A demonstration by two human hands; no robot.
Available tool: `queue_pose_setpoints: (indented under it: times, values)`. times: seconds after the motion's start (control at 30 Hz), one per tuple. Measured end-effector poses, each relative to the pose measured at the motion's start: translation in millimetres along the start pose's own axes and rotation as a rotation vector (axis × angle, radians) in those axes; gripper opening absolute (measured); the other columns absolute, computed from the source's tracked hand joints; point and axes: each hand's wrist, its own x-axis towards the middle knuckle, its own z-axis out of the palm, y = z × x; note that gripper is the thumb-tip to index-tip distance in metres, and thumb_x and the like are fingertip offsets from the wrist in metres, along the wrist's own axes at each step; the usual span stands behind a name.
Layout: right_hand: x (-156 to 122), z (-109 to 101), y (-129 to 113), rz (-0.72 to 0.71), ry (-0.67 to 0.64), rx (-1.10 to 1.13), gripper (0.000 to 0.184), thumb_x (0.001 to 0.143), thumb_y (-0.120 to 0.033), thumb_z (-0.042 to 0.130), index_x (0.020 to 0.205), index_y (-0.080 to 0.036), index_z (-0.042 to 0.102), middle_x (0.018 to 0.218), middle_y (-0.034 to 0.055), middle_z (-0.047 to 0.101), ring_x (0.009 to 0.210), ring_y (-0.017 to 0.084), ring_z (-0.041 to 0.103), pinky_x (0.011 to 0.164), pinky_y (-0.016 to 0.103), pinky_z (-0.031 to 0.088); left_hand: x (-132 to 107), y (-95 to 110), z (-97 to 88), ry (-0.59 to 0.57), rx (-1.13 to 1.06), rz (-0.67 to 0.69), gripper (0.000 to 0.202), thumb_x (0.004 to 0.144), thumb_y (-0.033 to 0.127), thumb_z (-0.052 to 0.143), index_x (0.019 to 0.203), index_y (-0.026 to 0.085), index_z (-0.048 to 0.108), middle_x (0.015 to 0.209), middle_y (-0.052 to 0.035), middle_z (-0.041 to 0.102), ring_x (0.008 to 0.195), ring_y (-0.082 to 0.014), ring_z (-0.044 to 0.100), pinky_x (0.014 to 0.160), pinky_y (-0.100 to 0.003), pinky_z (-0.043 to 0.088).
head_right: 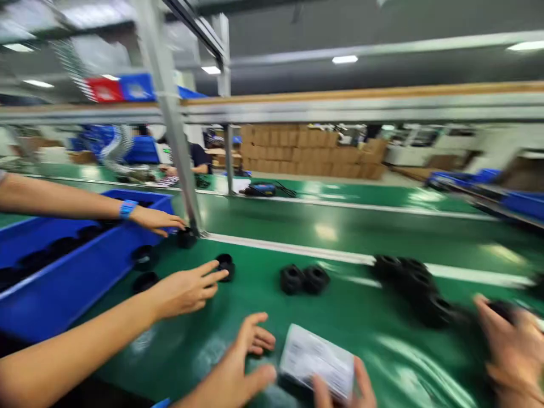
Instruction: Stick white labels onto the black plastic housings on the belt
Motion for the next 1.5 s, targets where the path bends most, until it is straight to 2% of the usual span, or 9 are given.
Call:
queue_pose_setpoints:
  times: [0.13, 0.23, 0.4, 0.53, 0.7, 0.93, 1.23, 1.37, 1.5]
  values:
    - [-6, -69, 68, 0.192, 0.065, -0.091, 0.040, 0.095, -0.050, 0.062, 0.127, -0.026, 0.059, 0.126, 0.0082, 0.061, 0.109, 0.030, 0.060, 0.084, 0.047, 0.058, -20, -70, 86.0, -0.100, -0.153, -0.209, 0.068, 0.076, 0.044, 0.080, 0.134, 0.025, 0.049, 0.107, -0.0104, 0.067, 0.108, -0.0263, 0.064, 0.088, -0.039, 0.053]
    - [18, -117, 127, 0.276, 0.132, -0.102, 0.048, 0.095, -0.055, 0.057, 0.129, -0.021, 0.057, 0.123, 0.0079, 0.061, 0.108, 0.028, 0.062, 0.088, 0.045, 0.055, -50, -98, 116.5, 0.093, -0.147, -0.271, 0.071, 0.079, 0.056, 0.073, 0.135, 0.022, 0.046, 0.106, -0.0108, 0.068, 0.092, -0.0221, 0.065, 0.082, -0.031, 0.051]
    - [41, -154, 207, 0.331, 0.213, -0.039, 0.058, 0.093, -0.066, 0.042, 0.124, -0.019, 0.058, 0.101, 0.0019, 0.062, 0.108, 0.027, 0.058, 0.087, 0.047, 0.055, -58, -93, 97.2, 0.327, 0.139, -0.226, 0.037, 0.078, 0.048, 0.074, 0.107, 0.026, 0.067, 0.098, -0.0065, 0.069, 0.095, -0.0255, 0.065, 0.083, -0.032, 0.053]
    - [30, -158, 241, 0.342, 0.277, 0.043, 0.049, 0.094, -0.062, 0.033, 0.096, -0.025, 0.066, 0.080, 0.0042, 0.058, 0.105, 0.031, 0.059, 0.080, 0.046, 0.054, -55, -76, 76.0, 0.289, 0.307, -0.153, 0.024, 0.075, 0.041, 0.077, 0.096, 0.030, 0.073, 0.094, -0.0047, 0.067, 0.092, -0.0286, 0.065, 0.079, -0.036, 0.056]
    - [27, -161, 251, 0.325, 0.344, 0.112, 0.068, 0.096, -0.055, 0.009, 0.078, -0.018, 0.064, 0.064, 0.0025, 0.051, 0.087, 0.024, 0.061, 0.072, 0.042, 0.053, -43, -61, 65.7, 0.295, 0.575, 0.000, 0.036, 0.066, 0.042, 0.083, 0.101, 0.035, 0.076, 0.103, -0.0065, 0.060, 0.103, -0.0332, 0.062, 0.081, -0.041, 0.058]
    - [35, -158, 238, 0.280, 0.336, 0.163, 0.060, 0.092, -0.060, 0.021, 0.060, -0.025, 0.059, 0.047, -0.0009, 0.039, 0.066, 0.022, 0.060, 0.050, 0.031, 0.048, -22, -47, 66.5, 0.032, 0.475, -0.075, 0.006, 0.073, 0.035, 0.080, 0.072, 0.031, 0.076, 0.072, -0.0024, 0.064, 0.082, -0.0262, 0.067, 0.101, -0.052, 0.049]
    - [31, -150, 231, 0.300, 0.304, 0.096, 0.039, 0.077, -0.064, 0.052, 0.086, -0.033, 0.074, 0.060, 0.0039, 0.057, 0.079, 0.034, 0.066, 0.056, 0.047, 0.056, -21, -50, 66.2, 0.013, 0.383, -0.099, 0.002, 0.074, 0.033, 0.080, 0.073, 0.033, 0.078, 0.065, -0.0006, 0.065, 0.069, -0.0233, 0.066, 0.101, -0.051, 0.048]
    - [29, -153, 239, 0.288, 0.298, 0.101, 0.061, 0.088, -0.066, 0.023, 0.093, -0.029, 0.071, 0.059, 0.0045, 0.055, 0.083, 0.036, 0.066, 0.062, 0.056, 0.054, -24, -52, 64.5, 0.037, 0.324, -0.122, 0.007, 0.072, 0.035, 0.082, 0.067, 0.033, 0.078, 0.063, -0.0013, 0.063, 0.068, -0.0235, 0.065, 0.098, -0.050, 0.049]
    - [29, -156, 241, 0.227, 0.132, 0.174, 0.081, 0.091, -0.060, -0.002, 0.071, -0.025, 0.069, 0.051, 0.0042, 0.048, 0.073, 0.028, 0.067, 0.053, 0.042, 0.053, -28, -51, 69.4, 0.061, 0.273, -0.123, 0.014, 0.074, 0.041, 0.080, 0.067, 0.030, 0.077, 0.065, -0.0035, 0.064, 0.067, -0.0227, 0.064, 0.088, -0.045, 0.053]
